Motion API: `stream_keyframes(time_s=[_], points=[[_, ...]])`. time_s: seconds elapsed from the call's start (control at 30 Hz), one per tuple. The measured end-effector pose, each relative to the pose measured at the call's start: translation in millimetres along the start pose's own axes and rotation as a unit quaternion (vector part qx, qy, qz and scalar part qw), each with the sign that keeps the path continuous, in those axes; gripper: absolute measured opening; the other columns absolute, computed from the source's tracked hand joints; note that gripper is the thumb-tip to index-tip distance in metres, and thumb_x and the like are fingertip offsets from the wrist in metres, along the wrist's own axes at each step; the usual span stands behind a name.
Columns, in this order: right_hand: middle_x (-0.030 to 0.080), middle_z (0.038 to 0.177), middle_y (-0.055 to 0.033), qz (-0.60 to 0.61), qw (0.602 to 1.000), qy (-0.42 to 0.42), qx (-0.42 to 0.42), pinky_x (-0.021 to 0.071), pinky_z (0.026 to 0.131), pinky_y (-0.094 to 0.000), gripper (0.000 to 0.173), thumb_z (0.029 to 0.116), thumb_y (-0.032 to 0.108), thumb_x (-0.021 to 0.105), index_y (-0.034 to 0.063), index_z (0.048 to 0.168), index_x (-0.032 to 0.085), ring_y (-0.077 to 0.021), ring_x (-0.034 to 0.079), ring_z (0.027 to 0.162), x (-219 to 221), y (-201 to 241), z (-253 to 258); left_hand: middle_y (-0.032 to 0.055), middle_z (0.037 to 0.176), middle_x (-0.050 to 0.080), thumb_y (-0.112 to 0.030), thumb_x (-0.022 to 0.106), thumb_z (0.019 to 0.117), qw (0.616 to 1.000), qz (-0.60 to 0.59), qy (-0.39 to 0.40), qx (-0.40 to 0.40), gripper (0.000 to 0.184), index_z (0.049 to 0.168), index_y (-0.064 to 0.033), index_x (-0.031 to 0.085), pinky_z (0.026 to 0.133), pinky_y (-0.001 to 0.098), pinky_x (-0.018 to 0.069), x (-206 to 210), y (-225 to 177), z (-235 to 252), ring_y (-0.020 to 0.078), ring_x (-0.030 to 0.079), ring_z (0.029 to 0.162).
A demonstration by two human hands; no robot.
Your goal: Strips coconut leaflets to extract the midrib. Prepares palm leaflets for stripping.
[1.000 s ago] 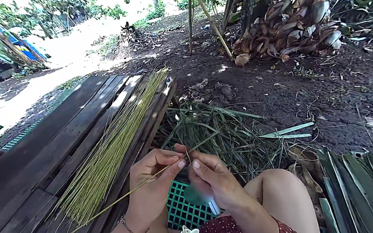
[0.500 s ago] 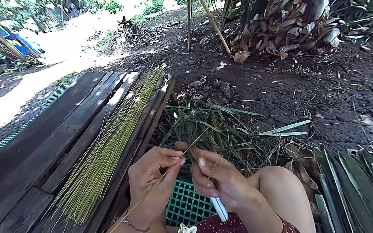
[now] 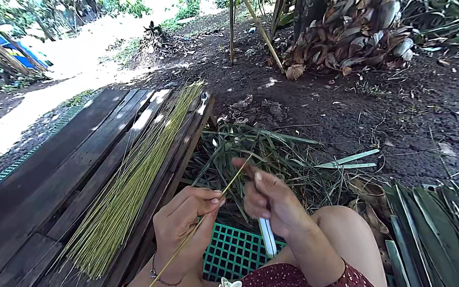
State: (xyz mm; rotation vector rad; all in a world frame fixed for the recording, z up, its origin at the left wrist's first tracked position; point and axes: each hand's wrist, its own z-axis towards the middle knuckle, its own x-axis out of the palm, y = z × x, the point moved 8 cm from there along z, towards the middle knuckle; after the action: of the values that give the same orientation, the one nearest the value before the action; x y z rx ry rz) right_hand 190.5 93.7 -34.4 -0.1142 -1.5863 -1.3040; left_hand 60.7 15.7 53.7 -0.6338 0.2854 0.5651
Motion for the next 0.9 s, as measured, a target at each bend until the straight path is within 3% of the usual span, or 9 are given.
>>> stream_keyframes(time_s=[0.13, 0.23, 0.37, 0.47, 0.53, 0.6, 0.67, 0.77, 0.9], points=[[0.051, 0.066, 0.0172, 0.026, 0.989, 0.138, 0.044, 0.0371, 0.049, -0.0099, 0.034, 0.106, 0.024, 0.05, 0.0099, 0.137, 0.052, 0.0077, 0.044, 0.052, 42.0, -20.7, -10.2, 0.0013, 0.096, 0.072, -0.006, 0.071, 0.0919, 1.0, -0.008, -0.002, -0.011, 0.011, 0.085, -0.0057, 0.062, 0.084, 0.0147, 0.056, 0.4, 0.8, -1.1, 0.0025, 0.069, 0.096], [0.048, 0.058, 0.0153, -0.001, 0.999, 0.038, -0.023, 0.0376, 0.047, -0.0116, 0.036, 0.1069, 0.019, 0.039, 0.0068, 0.136, 0.058, 0.0061, 0.043, 0.047, 18.4, -7.8, 8.1, -0.0011, 0.097, 0.073, -0.008, 0.072, 0.0922, 1.0, -0.01, -0.013, -0.016, 0.011, 0.086, -0.0069, 0.063, 0.083, 0.0143, 0.0567, -6.2, 0.6, -2.2, 0.0013, 0.069, 0.094], [0.044, 0.052, 0.0119, 0.002, 0.987, -0.142, -0.074, 0.0405, 0.044, -0.0146, 0.045, 0.1118, 0.023, 0.021, 0.0127, 0.135, 0.058, 0.0023, 0.041, 0.042, -64.0, 18.1, 19.3, -0.0053, 0.099, 0.073, -0.012, 0.072, 0.0945, 0.999, -0.003, -0.04, -0.03, 0.005, 0.091, -0.0114, 0.068, 0.082, 0.0152, 0.0572, -34.5, -1.1, -5.0, 0.0009, 0.069, 0.094], [0.041, 0.053, 0.0126, -0.079, 0.977, -0.195, -0.03, 0.0396, 0.042, -0.0147, 0.048, 0.1115, 0.022, 0.016, 0.0104, 0.139, 0.052, 0.002, 0.039, 0.04, -120.5, 25.5, 3.8, -0.0074, 0.109, 0.073, -0.019, 0.069, 0.0967, 0.991, 0.067, -0.042, -0.105, 0.004, 0.095, -0.0163, 0.067, 0.089, 0.0217, 0.0591, -80.9, 8.3, -23.6, 0.0044, 0.069, 0.104], [0.041, 0.054, 0.0134, -0.161, 0.963, -0.214, 0.026, 0.0377, 0.041, -0.0138, 0.047, 0.1112, 0.022, 0.016, 0.0098, 0.142, 0.05, 0.0028, 0.038, 0.041, -154.6, 26.2, -14.7, -0.0034, 0.111, 0.075, -0.016, 0.067, 0.0952, 0.973, 0.141, -0.031, -0.181, 0.007, 0.097, -0.0101, 0.064, 0.087, 0.0233, 0.0606, -119.2, 22.3, -46.1, 0.0053, 0.071, 0.104], [0.041, 0.054, 0.0138, -0.209, 0.948, -0.233, 0.054, 0.0367, 0.041, -0.0137, 0.047, 0.1108, 0.022, 0.016, 0.0103, 0.141, 0.051, 0.0031, 0.038, 0.041, -182.7, 33.7, -34.9, 0.0007, 0.099, 0.076, -0.014, 0.067, 0.0931, 0.926, 0.265, 0.008, -0.269, 0.013, 0.1, -0.0032, 0.065, 0.078, 0.0251, 0.0613, -159.2, 37.1, -69.0, 0.0049, 0.072, 0.087], [0.043, 0.054, 0.0143, -0.22, 0.941, -0.252, 0.044, 0.0384, 0.041, -0.0135, 0.048, 0.1109, 0.023, 0.015, 0.0106, 0.137, 0.053, 0.0032, 0.039, 0.04, -201.0, 50.1, -55.1, 0.0135, 0.09, 0.074, -0.01, 0.067, 0.0947, 0.851, 0.379, 0.077, -0.356, 0.024, 0.115, 0.0021, 0.065, 0.072, 0.0469, 0.0591, -193.1, 50.6, -90.2, 0.0238, 0.072, 0.076], [0.047, 0.053, 0.016, -0.212, 0.946, -0.245, -0.012, 0.0425, 0.042, -0.0126, 0.048, 0.1099, 0.026, 0.013, 0.0154, 0.133, 0.054, 0.0042, 0.043, 0.04, -211.1, 77.7, -87.3, 0.0232, 0.098, 0.073, -0.006, 0.062, 0.1002, 0.74, 0.443, 0.157, -0.481, 0.039, 0.139, -0.0068, 0.059, 0.079, 0.0694, 0.0511, -230.2, 80.3, -128.0, 0.0454, 0.071, 0.086], [0.052, 0.056, 0.0166, -0.191, 0.946, -0.254, -0.069, 0.0434, 0.044, -0.0129, 0.046, 0.1105, 0.029, 0.017, 0.0206, 0.132, 0.057, 0.004, 0.045, 0.042, -215.2, 100.9, -131.0, 0.0329, 0.12, 0.067, -0.01, 0.053, 0.1049, 0.669, 0.482, 0.196, -0.531, 0.035, 0.138, -0.0092, 0.064, 0.091, 0.0801, 0.0405, -250.9, 131.4, -169.0, 0.0586, 0.061, 0.112]])
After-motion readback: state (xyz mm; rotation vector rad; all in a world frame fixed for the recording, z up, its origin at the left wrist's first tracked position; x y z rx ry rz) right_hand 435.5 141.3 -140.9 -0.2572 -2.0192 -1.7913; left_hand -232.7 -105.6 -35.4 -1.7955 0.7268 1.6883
